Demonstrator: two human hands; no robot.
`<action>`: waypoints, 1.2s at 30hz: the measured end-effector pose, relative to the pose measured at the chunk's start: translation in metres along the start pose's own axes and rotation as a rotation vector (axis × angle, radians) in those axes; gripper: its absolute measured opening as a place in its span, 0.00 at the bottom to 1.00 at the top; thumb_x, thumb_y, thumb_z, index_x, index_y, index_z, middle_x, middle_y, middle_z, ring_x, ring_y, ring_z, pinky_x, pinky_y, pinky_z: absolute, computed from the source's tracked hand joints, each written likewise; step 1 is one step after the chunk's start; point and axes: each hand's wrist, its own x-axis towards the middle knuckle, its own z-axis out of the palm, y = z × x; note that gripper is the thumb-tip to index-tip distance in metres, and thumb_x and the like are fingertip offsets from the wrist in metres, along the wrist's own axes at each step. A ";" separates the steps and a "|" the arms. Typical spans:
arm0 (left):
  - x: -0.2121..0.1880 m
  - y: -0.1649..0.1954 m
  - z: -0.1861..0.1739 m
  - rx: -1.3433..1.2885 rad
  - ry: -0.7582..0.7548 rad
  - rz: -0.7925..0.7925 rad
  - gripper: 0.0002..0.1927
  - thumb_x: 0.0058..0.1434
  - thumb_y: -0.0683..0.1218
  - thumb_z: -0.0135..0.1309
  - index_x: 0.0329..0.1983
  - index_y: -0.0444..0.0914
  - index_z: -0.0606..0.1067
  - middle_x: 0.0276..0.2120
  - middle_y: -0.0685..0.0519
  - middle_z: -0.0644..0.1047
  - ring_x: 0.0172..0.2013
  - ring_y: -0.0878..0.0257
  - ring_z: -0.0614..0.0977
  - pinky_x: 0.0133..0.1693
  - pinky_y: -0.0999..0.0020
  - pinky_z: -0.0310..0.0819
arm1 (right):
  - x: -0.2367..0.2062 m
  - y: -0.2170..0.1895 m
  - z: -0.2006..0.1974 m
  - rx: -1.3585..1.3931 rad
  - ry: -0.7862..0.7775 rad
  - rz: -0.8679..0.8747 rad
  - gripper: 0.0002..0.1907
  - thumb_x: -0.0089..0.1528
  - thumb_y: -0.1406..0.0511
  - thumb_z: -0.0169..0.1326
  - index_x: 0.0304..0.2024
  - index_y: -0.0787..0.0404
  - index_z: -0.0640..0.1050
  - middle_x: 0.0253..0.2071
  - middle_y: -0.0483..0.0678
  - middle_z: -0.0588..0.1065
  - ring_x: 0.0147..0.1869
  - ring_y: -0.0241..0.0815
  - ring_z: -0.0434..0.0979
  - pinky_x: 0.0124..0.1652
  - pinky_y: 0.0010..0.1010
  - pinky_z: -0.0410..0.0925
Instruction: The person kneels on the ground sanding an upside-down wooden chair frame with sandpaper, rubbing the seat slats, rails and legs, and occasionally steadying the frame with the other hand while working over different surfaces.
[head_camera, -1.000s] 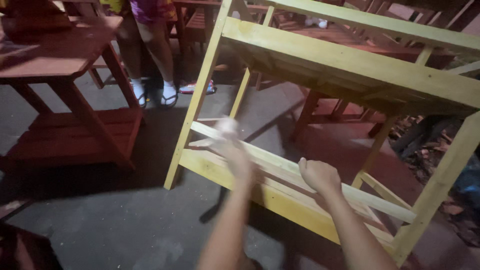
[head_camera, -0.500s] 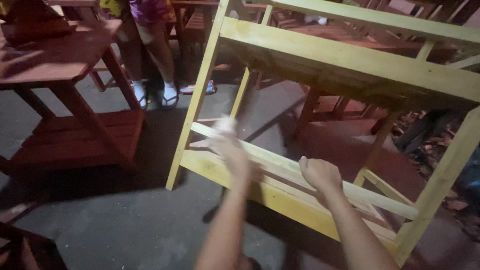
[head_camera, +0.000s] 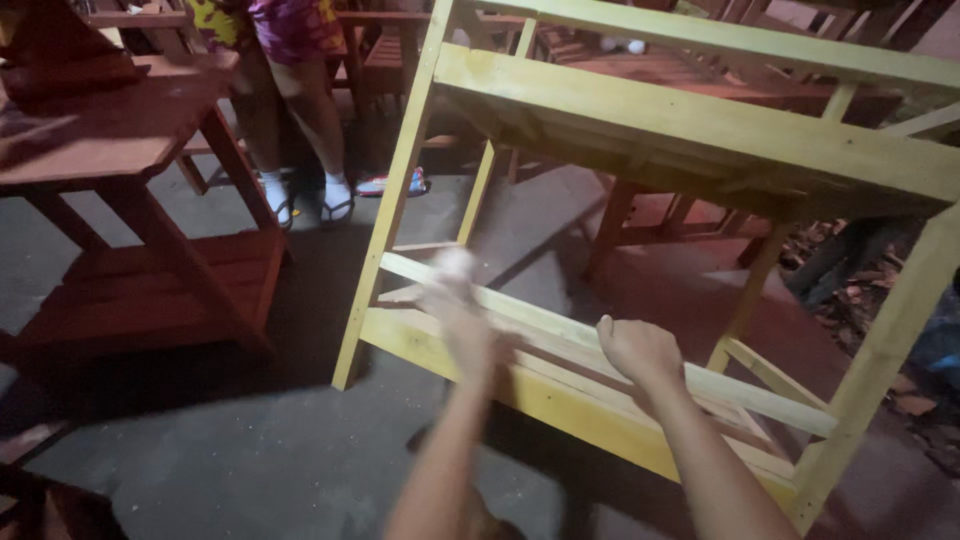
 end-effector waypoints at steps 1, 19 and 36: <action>-0.033 -0.011 0.017 -0.424 -0.057 -0.048 0.28 0.71 0.45 0.39 0.72 0.35 0.52 0.64 0.38 0.65 0.64 0.43 0.70 0.63 0.50 0.67 | 0.000 0.000 0.000 0.000 0.002 0.001 0.35 0.68 0.50 0.30 0.40 0.64 0.84 0.47 0.62 0.80 0.54 0.63 0.79 0.57 0.52 0.69; -0.075 -0.037 0.021 0.642 -0.158 0.886 0.37 0.46 0.37 0.53 0.65 0.28 0.66 0.65 0.29 0.70 0.66 0.32 0.65 0.65 0.44 0.54 | -0.006 -0.001 -0.006 0.043 -0.004 0.023 0.34 0.68 0.50 0.30 0.39 0.63 0.84 0.46 0.62 0.80 0.52 0.63 0.80 0.55 0.52 0.70; 0.085 -0.052 -0.032 0.675 0.077 0.639 0.28 0.68 0.49 0.52 0.70 0.36 0.65 0.70 0.36 0.63 0.69 0.35 0.60 0.69 0.46 0.50 | -0.092 0.120 -0.034 -0.045 0.267 -0.022 0.25 0.68 0.47 0.39 0.37 0.54 0.80 0.38 0.54 0.80 0.46 0.59 0.80 0.48 0.54 0.69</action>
